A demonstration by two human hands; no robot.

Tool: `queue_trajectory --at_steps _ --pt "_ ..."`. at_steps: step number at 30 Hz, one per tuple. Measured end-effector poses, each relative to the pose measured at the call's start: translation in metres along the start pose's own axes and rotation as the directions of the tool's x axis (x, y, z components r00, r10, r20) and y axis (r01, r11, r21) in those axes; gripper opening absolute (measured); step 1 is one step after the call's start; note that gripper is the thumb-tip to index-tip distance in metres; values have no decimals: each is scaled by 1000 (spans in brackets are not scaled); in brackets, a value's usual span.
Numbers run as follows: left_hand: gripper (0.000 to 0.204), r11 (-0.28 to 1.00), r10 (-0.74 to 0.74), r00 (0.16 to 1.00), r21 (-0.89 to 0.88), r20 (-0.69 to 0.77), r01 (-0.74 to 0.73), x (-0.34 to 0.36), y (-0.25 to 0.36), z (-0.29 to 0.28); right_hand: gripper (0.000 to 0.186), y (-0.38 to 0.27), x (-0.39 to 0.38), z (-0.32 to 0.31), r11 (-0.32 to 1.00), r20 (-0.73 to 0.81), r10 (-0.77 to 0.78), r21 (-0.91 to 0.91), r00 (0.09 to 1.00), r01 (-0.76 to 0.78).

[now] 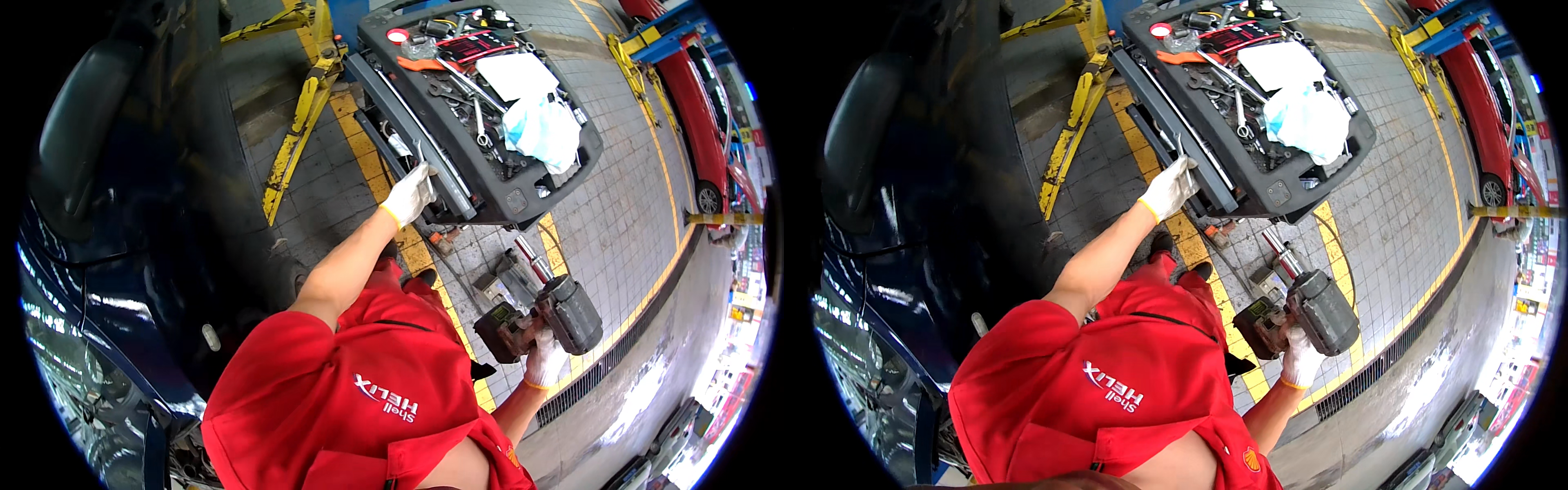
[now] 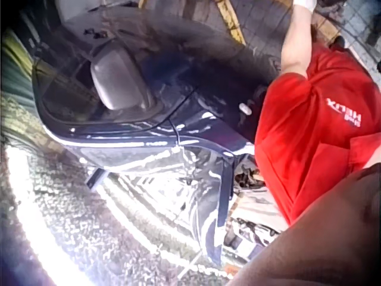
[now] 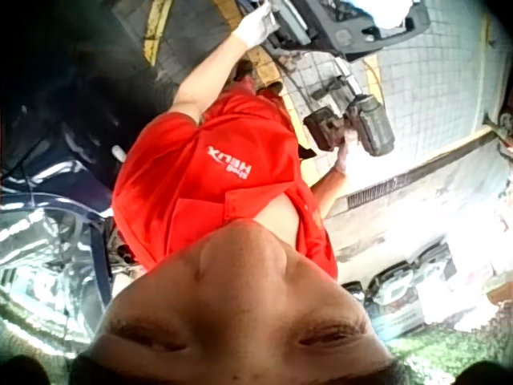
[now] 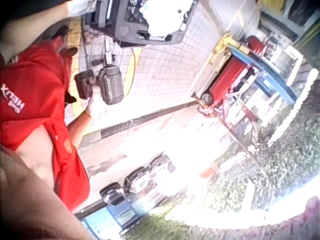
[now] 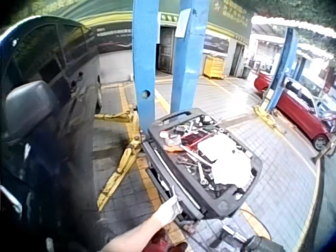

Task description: The person works on a car engine with the hood open, using a wrench and a power drill to remove and install bolts. They also handle a metal plate and a cloth, wiping parts of the engine bay while performing the repair.

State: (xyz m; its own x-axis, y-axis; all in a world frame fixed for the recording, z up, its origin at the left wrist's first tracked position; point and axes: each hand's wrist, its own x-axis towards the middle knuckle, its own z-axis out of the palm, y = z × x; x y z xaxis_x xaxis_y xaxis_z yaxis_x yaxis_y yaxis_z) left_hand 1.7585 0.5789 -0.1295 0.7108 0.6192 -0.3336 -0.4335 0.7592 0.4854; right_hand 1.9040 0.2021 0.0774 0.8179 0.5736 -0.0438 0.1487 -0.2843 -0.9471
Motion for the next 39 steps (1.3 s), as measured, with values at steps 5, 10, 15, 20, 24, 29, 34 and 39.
queue_trajectory --at_steps 5,10,15,20,24,29,34,39 --pt "33 1000 23 997 10 -78 -22 -83 24 -22 47 -35 22 17 991 120 89 89 989 -100" --pt "29 911 283 861 399 -422 -104 -152 23 -60 46 -22 44 17 975 191 43 208 981 -84" --pt "30 819 423 734 571 -531 -59 -197 39 -23 40 -35 57 18 948 288 88 269 954 -169" --pt "29 781 396 787 624 -474 -16 -192 35 14 29 -21 74 17 972 315 3 220 949 -76" --pt "28 734 341 798 671 -497 104 -175 31 23 32 -15 80 17 964 337 66 221 939 -147" --pt "32 641 350 831 758 -432 124 -162 22 -1 33 -22 74 13 969 309 -8 239 951 -70" --pt "36 462 314 853 852 -416 245 -161 22 0 22 -18 75 10 970 314 19 223 949 -93" --pt "39 285 337 880 927 -333 242 -142 17 6 19 -28 72 14 950 296 55 279 954 -142"
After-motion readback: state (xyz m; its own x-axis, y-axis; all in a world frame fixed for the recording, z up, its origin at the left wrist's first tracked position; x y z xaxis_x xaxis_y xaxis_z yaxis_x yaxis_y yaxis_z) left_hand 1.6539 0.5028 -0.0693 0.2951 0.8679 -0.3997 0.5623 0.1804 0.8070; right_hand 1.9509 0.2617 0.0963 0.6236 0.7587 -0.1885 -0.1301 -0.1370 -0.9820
